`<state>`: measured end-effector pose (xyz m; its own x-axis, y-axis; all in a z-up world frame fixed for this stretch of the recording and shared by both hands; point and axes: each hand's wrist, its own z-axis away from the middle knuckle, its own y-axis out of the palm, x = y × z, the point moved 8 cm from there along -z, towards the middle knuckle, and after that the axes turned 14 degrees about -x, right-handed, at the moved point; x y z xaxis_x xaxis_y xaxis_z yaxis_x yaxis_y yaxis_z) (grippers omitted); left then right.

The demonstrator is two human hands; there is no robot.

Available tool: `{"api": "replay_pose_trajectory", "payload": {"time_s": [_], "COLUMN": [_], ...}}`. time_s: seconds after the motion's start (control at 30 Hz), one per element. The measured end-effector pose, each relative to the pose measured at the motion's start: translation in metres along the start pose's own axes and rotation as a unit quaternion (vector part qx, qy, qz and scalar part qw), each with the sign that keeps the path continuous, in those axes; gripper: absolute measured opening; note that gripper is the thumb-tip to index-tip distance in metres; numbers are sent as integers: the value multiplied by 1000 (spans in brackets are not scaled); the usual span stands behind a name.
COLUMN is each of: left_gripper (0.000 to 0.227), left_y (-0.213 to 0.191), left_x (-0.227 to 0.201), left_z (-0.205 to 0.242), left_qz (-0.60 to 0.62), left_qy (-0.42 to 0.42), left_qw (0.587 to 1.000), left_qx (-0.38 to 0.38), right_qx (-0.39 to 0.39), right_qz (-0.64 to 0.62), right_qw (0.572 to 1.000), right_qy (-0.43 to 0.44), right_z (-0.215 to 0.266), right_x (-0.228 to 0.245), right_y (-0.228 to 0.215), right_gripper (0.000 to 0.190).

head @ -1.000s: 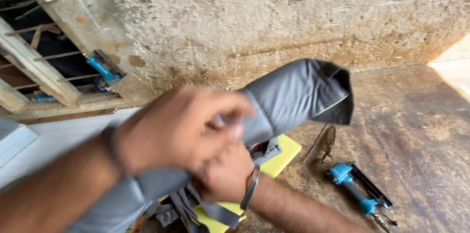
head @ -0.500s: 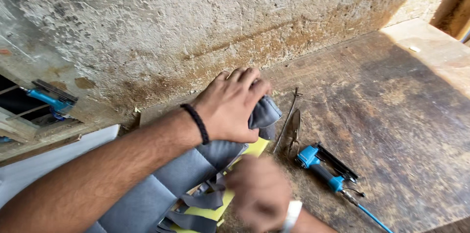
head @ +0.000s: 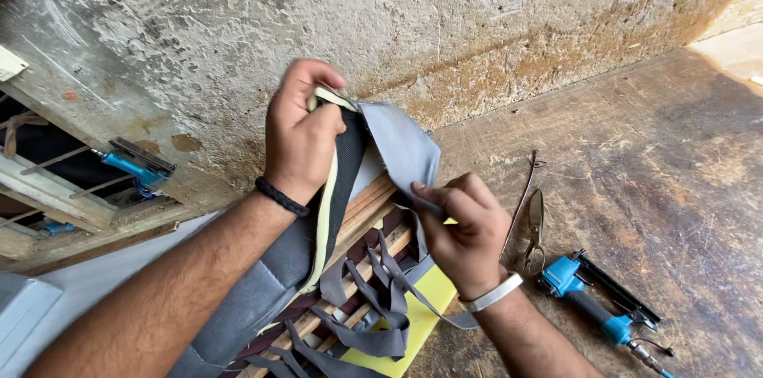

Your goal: The person removes a grey quilted cushion from a chair, carries the chair to a workbench, and uses a staple gun to attach grey fabric to the chair's wooden frame. They trim excess fabric with shears and continue stapling the fabric around the frame.

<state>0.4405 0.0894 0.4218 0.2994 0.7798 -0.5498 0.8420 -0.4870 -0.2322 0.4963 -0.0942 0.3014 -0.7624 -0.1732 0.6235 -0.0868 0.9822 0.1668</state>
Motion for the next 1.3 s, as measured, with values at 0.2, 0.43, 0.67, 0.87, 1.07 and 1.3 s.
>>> {"api": "replay_pose_trajectory", "payload": {"time_s": [0.2, 0.43, 0.67, 0.87, 1.07, 1.3], "left_gripper": [30, 15, 18, 9, 102, 102], "left_y": [39, 49, 60, 60, 56, 54], "left_x": [-80, -58, -32, -21, 31, 43], "left_z": [58, 45, 52, 46, 23, 9], "left_qz": [-258, -182, -200, -238, -470, -544], "left_qy": [568, 429, 417, 283, 3, 92], "left_qw": [761, 835, 800, 836, 825, 791], "left_qx": [179, 293, 382, 405, 315, 264], "right_qx": [24, -3, 155, 129, 140, 309], "right_qz": [-44, -137, -354, -391, -419, 187], "right_qw": [999, 981, 765, 787, 763, 904], "right_qy": [0, 137, 515, 459, 472, 230], "right_z": [4, 19, 61, 75, 84, 143], "right_x": [9, -18, -74, -91, -124, -251], "right_y": [19, 11, 50, 71, 106, -8], "right_gripper": [13, 28, 56, 30, 23, 41]}}
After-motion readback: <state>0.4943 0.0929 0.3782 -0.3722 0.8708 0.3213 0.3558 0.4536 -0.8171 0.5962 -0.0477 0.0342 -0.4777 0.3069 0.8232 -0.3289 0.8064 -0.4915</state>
